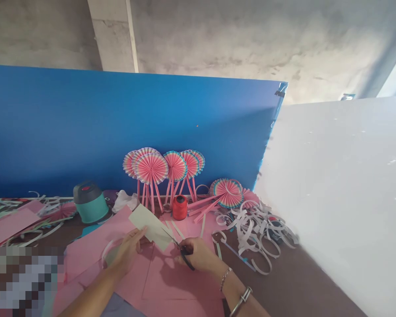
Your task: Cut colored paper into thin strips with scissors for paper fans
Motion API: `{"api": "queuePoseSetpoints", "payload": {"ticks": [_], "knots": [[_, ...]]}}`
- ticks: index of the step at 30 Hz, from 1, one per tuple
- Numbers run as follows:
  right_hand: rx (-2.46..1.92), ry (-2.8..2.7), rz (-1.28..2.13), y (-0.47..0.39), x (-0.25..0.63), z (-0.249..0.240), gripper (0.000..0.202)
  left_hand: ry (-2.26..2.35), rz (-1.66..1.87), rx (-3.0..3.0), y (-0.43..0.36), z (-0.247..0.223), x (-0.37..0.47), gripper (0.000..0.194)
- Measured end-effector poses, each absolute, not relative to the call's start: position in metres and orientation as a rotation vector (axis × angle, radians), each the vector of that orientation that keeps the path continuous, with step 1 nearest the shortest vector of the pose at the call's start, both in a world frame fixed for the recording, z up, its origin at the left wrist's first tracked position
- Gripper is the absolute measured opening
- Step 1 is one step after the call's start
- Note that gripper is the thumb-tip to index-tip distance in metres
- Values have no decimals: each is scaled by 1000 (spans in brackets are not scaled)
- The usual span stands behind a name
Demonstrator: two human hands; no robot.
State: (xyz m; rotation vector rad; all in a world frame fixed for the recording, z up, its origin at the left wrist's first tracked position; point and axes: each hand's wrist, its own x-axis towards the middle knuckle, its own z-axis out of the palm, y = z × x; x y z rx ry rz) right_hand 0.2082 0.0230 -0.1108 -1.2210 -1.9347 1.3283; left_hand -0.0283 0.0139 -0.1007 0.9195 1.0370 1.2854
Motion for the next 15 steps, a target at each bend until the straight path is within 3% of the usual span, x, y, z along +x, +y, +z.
{"api": "queuePoseSetpoints", "payload": {"ticks": [15], "knots": [[-1228,-1896,1395,23,209,-113,28,1091,1292,917,14,-99,-29,25]]}}
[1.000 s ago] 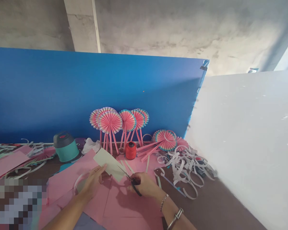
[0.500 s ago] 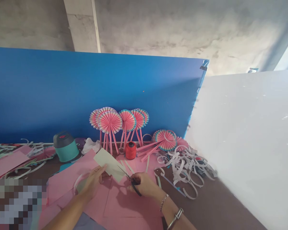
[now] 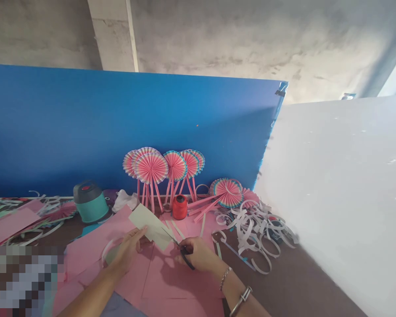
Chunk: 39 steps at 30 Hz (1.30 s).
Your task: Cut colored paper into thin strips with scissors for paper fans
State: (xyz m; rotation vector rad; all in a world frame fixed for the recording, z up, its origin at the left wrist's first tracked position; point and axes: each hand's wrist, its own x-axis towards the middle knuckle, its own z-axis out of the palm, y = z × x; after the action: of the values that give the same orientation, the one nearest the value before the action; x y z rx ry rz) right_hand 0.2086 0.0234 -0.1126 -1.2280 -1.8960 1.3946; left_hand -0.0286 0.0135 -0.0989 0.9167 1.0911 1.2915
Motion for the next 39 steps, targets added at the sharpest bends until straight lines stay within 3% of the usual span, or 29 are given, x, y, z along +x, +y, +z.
{"api": "queuePoseSetpoints", "payload": {"ticks": [6,17,39], "knots": [[-1264,-1882,1416,24,209,-113,31,1078,1299,928,14,-101,-29,32],[-1329,-1855,1413,21,206,-106,27,1089,1301,947,14,-104,-30,23],[-1374,-1794,1416,17,203,-99,28,1089,1278,921,12,-97,-27,24]]}}
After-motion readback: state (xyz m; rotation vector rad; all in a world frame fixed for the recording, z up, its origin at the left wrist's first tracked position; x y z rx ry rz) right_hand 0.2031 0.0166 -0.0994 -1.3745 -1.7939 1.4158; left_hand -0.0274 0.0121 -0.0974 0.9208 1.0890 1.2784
